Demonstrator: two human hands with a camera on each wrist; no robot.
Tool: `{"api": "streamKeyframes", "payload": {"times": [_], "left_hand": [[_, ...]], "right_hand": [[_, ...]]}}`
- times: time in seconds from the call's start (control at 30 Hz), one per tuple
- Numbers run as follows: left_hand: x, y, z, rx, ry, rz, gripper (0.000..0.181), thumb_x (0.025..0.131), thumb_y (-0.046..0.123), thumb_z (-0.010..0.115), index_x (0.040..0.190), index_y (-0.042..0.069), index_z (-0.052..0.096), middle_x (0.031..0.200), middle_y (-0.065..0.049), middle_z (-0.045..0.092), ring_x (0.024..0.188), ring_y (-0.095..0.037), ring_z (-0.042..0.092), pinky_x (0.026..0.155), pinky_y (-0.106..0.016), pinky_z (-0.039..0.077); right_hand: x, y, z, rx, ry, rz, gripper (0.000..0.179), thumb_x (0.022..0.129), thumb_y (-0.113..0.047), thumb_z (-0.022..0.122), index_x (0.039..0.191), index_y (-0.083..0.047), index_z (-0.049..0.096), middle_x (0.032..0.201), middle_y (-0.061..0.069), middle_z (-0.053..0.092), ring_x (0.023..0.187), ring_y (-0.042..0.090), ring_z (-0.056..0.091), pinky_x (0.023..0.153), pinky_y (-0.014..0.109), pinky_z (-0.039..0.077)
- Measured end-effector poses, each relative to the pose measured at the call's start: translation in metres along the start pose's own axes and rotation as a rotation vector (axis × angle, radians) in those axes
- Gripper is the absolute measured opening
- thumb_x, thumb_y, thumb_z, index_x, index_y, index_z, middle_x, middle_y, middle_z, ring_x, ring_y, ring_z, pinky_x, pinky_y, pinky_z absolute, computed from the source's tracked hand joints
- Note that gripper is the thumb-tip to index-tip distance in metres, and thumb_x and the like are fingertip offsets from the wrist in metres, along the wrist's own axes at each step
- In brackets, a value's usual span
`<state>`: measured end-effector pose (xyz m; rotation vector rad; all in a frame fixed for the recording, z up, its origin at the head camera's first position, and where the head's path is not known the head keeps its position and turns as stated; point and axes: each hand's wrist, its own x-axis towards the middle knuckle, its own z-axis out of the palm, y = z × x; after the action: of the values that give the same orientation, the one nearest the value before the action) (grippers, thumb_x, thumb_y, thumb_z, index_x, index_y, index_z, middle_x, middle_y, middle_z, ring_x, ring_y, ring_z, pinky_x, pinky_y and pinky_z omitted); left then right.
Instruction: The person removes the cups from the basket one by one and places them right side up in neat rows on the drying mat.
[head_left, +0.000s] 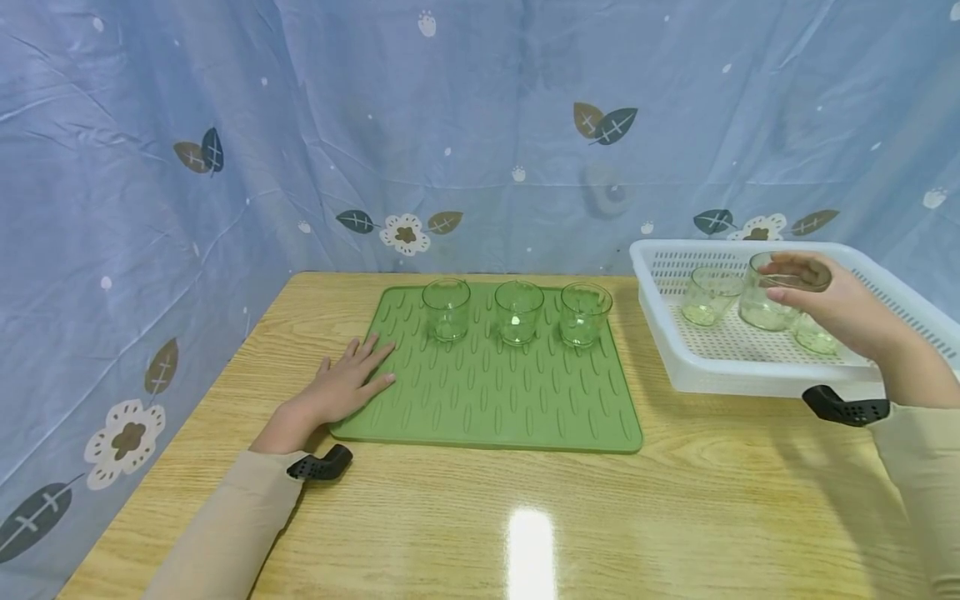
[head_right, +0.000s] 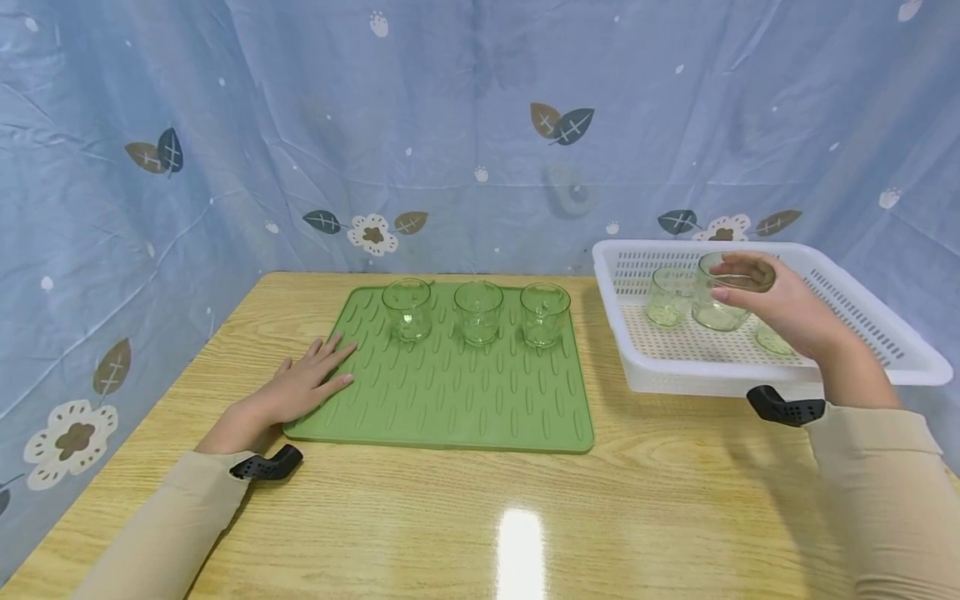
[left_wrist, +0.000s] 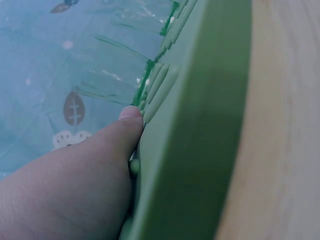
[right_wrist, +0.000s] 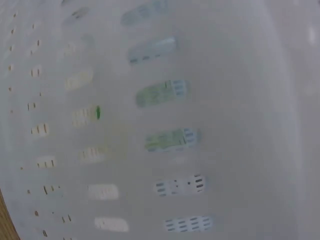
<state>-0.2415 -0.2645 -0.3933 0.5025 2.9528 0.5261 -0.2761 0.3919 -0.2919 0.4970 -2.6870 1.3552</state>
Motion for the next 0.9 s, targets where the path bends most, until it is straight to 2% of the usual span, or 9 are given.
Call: {"api": "streamKeyframes", "payload": {"times": [0.13, 0.33, 0.7, 0.8, 0.9], "left_hand": [[0.001, 0.000, 0.000, 0.002, 0.001, 0.001, 0.071, 0.109, 0.053, 0.040, 0.166, 0.013, 0.022, 0.170, -0.021, 0.006, 0.153, -0.048, -0.001, 0.110, -0.080, -0.002], [0.000, 0.000, 0.000, -0.002, 0.001, 0.003, 0.071, 0.109, 0.052, 0.040, 0.165, 0.013, 0.023, 0.170, -0.021, 0.006, 0.153, -0.048, -0.001, 0.110, -0.080, -0.001], [0.000, -0.001, 0.000, 0.003, 0.001, 0.002, 0.071, 0.109, 0.053, 0.040, 0.166, 0.014, 0.022, 0.170, -0.020, 0.006, 0.153, -0.048, -0.001, 0.110, -0.080, -0.002], [0.000, 0.000, 0.000, 0.002, 0.002, 0.004, 0.071, 0.109, 0.052, 0.040, 0.165, 0.013, 0.022, 0.170, -0.020, 0.007, 0.153, -0.048, -0.001, 0.110, -0.080, -0.002], [0.000, -0.001, 0.000, 0.003, 0.001, 0.006, 0.070, 0.110, 0.051, 0.041, 0.165, 0.012, 0.023, 0.170, -0.021, 0.007, 0.153, -0.048, 0.000, 0.110, -0.080, -0.001]], "right_hand": [[0.001, -0.005, 0.002, -0.005, 0.004, -0.009, 0.046, 0.105, -0.002, 0.056, 0.142, -0.028, 0.047, 0.123, -0.026, 0.056, 0.110, -0.011, 0.053, 0.083, 0.009, 0.040], [-0.001, -0.014, 0.009, 0.022, 0.002, -0.025, 0.049, 0.106, -0.002, 0.055, 0.142, -0.033, 0.043, 0.126, -0.027, 0.054, 0.113, -0.012, 0.051, 0.083, 0.012, 0.038], [0.002, -0.040, 0.030, 0.065, -0.006, -0.080, 0.053, 0.103, 0.004, 0.057, 0.145, -0.025, 0.044, 0.129, -0.021, 0.058, 0.118, -0.010, 0.053, 0.087, 0.009, 0.045], [0.002, -0.047, 0.036, 0.097, -0.019, -0.107, 0.054, 0.101, 0.008, 0.056, 0.144, -0.024, 0.045, 0.130, -0.020, 0.058, 0.118, -0.007, 0.054, 0.086, 0.010, 0.047], [0.002, -0.051, 0.042, 0.202, -0.063, -0.155, 0.056, 0.100, 0.013, 0.054, 0.144, -0.021, 0.045, 0.132, -0.015, 0.059, 0.119, -0.004, 0.056, 0.086, 0.012, 0.048]]}}
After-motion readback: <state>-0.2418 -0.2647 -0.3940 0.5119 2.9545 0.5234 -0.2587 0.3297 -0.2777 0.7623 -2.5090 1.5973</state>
